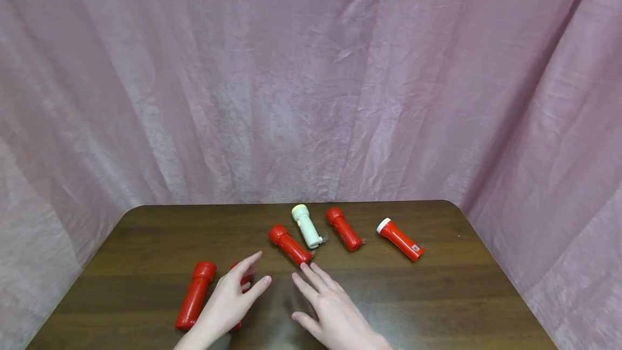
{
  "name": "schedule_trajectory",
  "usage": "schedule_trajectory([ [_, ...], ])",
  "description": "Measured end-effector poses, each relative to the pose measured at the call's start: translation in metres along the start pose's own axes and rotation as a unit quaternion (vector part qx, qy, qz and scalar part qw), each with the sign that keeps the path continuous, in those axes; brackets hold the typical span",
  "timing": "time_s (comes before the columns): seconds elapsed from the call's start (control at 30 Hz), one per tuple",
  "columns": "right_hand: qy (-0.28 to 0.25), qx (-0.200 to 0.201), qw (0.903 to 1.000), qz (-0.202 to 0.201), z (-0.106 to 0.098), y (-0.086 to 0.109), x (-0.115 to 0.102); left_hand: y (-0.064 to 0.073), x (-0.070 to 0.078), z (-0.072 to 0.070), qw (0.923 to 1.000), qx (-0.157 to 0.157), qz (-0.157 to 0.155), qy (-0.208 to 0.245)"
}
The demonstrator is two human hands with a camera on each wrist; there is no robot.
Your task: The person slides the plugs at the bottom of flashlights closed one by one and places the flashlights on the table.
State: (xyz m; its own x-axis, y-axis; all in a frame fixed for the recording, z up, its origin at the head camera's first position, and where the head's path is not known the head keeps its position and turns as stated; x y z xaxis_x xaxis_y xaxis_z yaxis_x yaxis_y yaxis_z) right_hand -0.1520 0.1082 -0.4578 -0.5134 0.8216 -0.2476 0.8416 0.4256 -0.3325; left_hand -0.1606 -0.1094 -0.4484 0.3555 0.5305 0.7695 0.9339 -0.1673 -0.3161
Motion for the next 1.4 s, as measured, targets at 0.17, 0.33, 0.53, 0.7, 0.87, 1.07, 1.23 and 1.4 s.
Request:
schedule_trajectory([
  [0.17,-0.007,-0.004,0.9998,0.019,-0.002,0.003,0.008,-0.008,0.004,0.006,0.9996,-0.025,-0.011,-0.005],
  [0.33,-0.01,0.002,0.9992,0.038,-0.002,0.004,0.016,-0.02,0.007,0.01,0.9985,-0.046,-0.025,-0.014],
  [0.53,-0.006,0.005,0.999,0.044,-0.001,0.004,0.022,-0.035,0.006,0.017,0.9963,-0.065,-0.056,0.0],
  [0.7,-0.014,-0.007,0.9978,0.064,-0.002,0.003,0.028,-0.045,0.007,0.026,0.9969,-0.06,-0.05,-0.011],
  [0.87,-0.024,-0.008,0.997,0.074,-0.004,0.003,0.033,-0.053,0.013,0.033,0.9946,-0.068,0.025,-0.074],
  [1.07,-0.031,0.007,0.9961,0.083,-0.007,0.0,0.039,-0.064,0.01,0.034,0.9705,-0.13,0.116,-0.167],
  [1.23,-0.056,-0.001,0.9918,0.115,-0.006,-0.006,0.043,-0.076,0.003,0.037,0.934,-0.193,0.175,-0.244],
  [1.4,-0.099,-0.015,0.9815,0.163,-0.003,-0.015,0.048,-0.086,-0.001,0.044,0.8978,-0.245,0.217,-0.295],
])
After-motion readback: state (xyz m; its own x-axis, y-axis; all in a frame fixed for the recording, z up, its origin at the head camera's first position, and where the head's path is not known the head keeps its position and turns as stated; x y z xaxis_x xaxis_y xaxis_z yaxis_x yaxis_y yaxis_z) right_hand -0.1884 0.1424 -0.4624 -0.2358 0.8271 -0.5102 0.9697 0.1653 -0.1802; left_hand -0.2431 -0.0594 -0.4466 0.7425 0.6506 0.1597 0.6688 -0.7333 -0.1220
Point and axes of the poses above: each hand's wrist, its own y-axis away from the middle knuckle, its own z-axis out of the palm, x = y × z, the point moved 4 cm from there along -y, towards the middle knuckle, and after that the axes turned 14 degrees about z, right-handed, at the moved point
